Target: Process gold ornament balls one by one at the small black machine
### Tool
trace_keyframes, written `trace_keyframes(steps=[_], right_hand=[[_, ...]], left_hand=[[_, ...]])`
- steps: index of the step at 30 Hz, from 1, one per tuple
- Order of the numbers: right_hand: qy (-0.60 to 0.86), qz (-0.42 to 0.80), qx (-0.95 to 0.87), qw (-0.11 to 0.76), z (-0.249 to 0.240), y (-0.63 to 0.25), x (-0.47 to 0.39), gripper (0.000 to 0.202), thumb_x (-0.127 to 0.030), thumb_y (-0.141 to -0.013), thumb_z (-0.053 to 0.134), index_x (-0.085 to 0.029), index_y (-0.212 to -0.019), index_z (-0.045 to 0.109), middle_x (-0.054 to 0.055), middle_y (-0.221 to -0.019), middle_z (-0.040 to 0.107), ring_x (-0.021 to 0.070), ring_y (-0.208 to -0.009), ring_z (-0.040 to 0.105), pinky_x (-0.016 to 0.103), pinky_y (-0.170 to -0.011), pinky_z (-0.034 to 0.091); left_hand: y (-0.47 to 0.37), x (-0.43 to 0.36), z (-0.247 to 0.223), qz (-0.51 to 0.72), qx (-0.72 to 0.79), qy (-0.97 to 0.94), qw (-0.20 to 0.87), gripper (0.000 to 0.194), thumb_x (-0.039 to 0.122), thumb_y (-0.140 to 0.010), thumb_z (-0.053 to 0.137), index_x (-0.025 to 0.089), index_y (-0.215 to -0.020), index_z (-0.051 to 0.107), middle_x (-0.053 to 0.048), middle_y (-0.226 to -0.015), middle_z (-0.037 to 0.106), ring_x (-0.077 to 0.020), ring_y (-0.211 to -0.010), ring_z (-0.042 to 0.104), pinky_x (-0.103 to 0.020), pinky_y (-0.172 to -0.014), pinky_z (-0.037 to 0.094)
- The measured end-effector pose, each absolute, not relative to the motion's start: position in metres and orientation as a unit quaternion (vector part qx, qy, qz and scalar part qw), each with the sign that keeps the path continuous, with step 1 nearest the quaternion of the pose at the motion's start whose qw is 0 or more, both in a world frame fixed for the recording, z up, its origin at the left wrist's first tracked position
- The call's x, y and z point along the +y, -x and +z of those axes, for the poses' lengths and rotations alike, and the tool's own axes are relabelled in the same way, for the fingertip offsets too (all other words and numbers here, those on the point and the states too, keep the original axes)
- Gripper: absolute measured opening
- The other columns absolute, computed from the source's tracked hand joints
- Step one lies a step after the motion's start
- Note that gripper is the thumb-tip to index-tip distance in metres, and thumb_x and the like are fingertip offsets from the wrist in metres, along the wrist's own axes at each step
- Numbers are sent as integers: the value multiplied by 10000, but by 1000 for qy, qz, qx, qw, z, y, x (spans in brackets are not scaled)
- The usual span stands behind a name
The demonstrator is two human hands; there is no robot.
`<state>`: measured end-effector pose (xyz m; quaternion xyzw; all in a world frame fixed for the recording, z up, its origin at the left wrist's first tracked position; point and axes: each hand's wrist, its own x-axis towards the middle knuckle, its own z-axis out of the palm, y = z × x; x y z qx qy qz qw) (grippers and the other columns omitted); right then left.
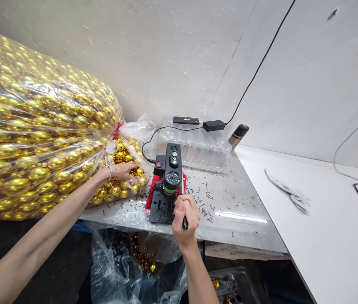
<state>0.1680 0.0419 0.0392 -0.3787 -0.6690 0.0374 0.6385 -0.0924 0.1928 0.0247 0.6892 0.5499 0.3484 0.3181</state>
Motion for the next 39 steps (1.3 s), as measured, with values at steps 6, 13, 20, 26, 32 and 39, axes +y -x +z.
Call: trace_keyframes(steps=[6, 13, 20, 26, 32, 39], right_hand=[[375, 37, -671, 638, 38, -167, 42, 291, -49, -884, 390, -199, -637, 422, -9, -642, 466, 129, -667, 496, 281, -600, 382], [372, 27, -672, 639, 39, -167, 42, 292, -35, -880, 385, -197, -639, 415, -12, -645, 463, 124, -670, 493, 277, -604, 381], [369, 17, -684, 629, 38, -169, 41, 285, -18, -869, 393, -203, -654, 417, -15, -628, 456, 133, -687, 508, 275, -604, 383], [370, 16, -688, 624, 36, -170, 42, 288, -14, -864, 396, -206, -649, 412, -15, -621, 450, 134, -684, 512, 276, -599, 387], [374, 15, -686, 624, 38, -170, 42, 291, -31, -868, 386, -205, -639, 425, -11, -627, 463, 131, -654, 500, 281, -586, 383], [385, 15, -697, 605, 42, -171, 38, 278, -30, -868, 384, -204, -655, 424, -1, -651, 484, 129, -669, 508, 275, -595, 395]], left_hand=[[91, 199, 34, 140, 507, -770, 361, 402, 458, -705, 686, 133, -941, 669, -33, -893, 699, -205, -834, 616, -250, -763, 465], [78, 195, 31, 257, 544, -647, 468, 358, 511, -660, 694, 166, -735, 631, 2, -767, 659, -202, -815, 580, -244, -688, 443], [78, 186, 42, 427, 524, -407, 614, 203, 335, -837, 562, 151, -751, 561, -18, -683, 612, -101, -574, 560, -186, -503, 467], [90, 150, 58, 544, 393, -208, 711, 185, 162, -904, 443, 95, -884, 615, -84, -713, 638, -104, -551, 598, -145, -415, 469], [62, 81, 50, 536, 368, -175, 740, 289, 127, -868, 527, 137, -1133, 640, -103, -900, 701, -149, -659, 670, -184, -455, 523], [-3, 53, 1, 483, 435, -121, 750, 195, 163, -749, 693, 121, -940, 697, -96, -898, 725, -160, -713, 686, -185, -507, 505]])
